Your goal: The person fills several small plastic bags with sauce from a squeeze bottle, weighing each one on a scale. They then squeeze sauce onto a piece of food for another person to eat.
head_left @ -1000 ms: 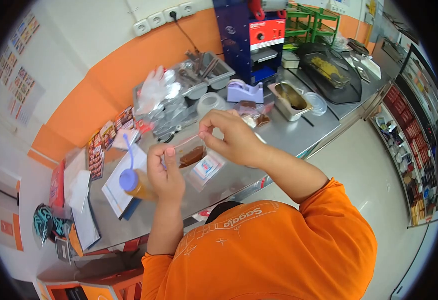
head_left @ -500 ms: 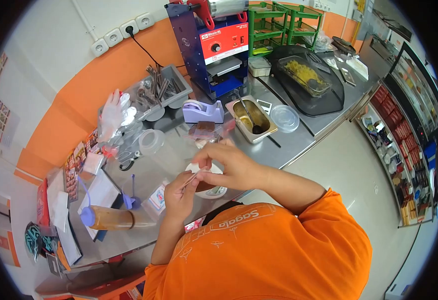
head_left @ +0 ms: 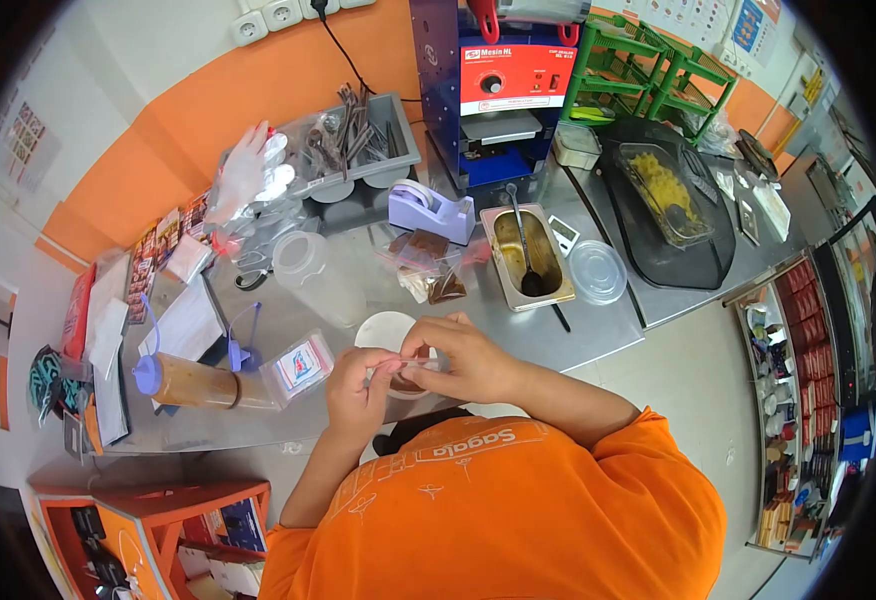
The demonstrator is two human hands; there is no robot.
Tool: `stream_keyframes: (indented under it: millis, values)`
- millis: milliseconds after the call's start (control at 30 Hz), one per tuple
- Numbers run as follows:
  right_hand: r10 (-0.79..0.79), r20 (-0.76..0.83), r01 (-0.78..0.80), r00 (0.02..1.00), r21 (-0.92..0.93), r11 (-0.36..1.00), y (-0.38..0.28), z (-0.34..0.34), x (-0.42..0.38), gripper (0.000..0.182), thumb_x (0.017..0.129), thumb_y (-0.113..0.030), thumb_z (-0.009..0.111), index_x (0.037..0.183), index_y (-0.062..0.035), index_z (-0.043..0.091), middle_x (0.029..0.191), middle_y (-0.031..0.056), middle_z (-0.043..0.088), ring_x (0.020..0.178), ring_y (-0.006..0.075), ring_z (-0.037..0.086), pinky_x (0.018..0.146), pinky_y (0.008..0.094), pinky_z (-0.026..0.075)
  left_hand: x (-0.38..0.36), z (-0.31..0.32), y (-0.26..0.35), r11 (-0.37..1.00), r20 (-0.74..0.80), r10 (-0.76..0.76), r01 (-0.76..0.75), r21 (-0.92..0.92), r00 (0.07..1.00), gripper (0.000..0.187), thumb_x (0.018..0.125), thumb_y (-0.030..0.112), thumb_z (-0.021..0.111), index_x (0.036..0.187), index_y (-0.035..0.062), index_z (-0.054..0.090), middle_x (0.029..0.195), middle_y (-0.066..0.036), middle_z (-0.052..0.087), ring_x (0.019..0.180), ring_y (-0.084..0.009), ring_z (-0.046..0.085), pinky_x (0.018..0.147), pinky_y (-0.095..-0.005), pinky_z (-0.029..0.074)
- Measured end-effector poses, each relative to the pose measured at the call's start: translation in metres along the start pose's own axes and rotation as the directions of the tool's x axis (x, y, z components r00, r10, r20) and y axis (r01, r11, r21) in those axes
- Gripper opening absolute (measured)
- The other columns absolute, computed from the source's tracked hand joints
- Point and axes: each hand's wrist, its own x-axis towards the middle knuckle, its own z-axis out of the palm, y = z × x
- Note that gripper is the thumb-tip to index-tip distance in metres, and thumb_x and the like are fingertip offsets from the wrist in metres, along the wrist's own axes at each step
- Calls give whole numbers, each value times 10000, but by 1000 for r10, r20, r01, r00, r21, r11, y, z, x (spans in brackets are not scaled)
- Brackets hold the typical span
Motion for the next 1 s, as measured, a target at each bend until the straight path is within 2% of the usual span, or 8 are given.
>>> stream_keyframes:
  millis: [300, 433, 600, 700, 767, 833, 933, 1000]
  values:
    - [-291, -76, 262, 954, -261, 929, 16, 5, 4, 64, 783, -121, 635, 790, -130, 572, 713, -19, 518, 645, 146, 471, 696, 312, 257, 4, 2, -1, 870, 14, 319, -298, 393, 948, 51, 789, 18, 588, 820, 52, 568, 757, -66, 589, 694, -232, 517, 684, -357, 356]
    - [-118, 79, 125, 990, -93, 988, 21, -12, 5, 82, 791, -150, 645, 767, -133, 568, 659, -1, 547, 610, 169, 497, 755, 326, 304, 0, -13, -4, 934, 132, 240, -266, 239, 962, 70, 782, 43, 610, 849, 57, 595, 801, -51, 624, 663, -196, 520, 681, -340, 354]
    - [-111, 223, 162, 969, -225, 961, 26, -18, 22, 75, 785, -159, 646, 779, -132, 577, 633, 25, 576, 615, 198, 545, 743, 341, 339, -13, -28, -24, 986, 162, -164, 168, -14, 973, 172, 811, 100, 629, 973, 44, 619, 938, -80, 632, 815, -184, 573, 773, -317, 414]
    - [-55, 133, 136, 990, -735, 665, 38, -34, 40, 25, 782, -131, 588, 791, -108, 584, 634, 57, 588, 649, 234, 581, 694, 372, 364, -31, -53, -40, 909, 146, -372, 391, -142, 917, 282, 844, 164, 621, 1092, 37, 582, 1065, -115, 592, 984, -208, 566, 864, -303, 422]
    - [-35, 42, 53, 999, -868, 494, 51, -39, 55, 63, 773, -133, 564, 816, -90, 578, 682, 70, 599, 676, 241, 596, 686, 386, 375, -61, -70, -81, 897, -64, -370, 374, 235, 927, 323, 844, 176, 618, 1127, 31, 556, 1080, -108, 586, 973, -221, 567, 850, -300, 426]
    - [-71, 3, 37, 998, -876, 481, 76, -28, 56, 91, 770, -140, 557, 838, -81, 571, 728, 73, 608, 692, 238, 600, 690, 392, 380, -87, -83, -110, 822, -200, -465, 504, 264, 862, 321, 848, 183, 606, 1121, 21, 558, 1072, -124, 583, 970, -236, 566, 833, -311, 437]
    - [68, 4, -11, 998, -975, 223, 109, 8, 47, 289, 798, -182, 547, 1073, -92, 552, 953, 69, 601, 825, 217, 605, 734, 427, 395, -114, -93, -157, 724, -481, -475, 638, 263, 737, 314, 849, 169, 592, 1119, 12, 558, 1060, -131, 580, 947, -214, 566, 790, -301, 450]
    - [139, 175, 73, 975, -836, 544, 93, 40, 34, 343, 769, -251, 590, 1071, -93, 556, 925, 87, 594, 846, 232, 605, 774, 445, 402, -119, -98, -170, 727, -456, -598, 686, 38, 659, 342, 851, 164, 582, 1148, 1, 539, 1014, -118, 591, 888, -187, 570, 761, -296, 458]
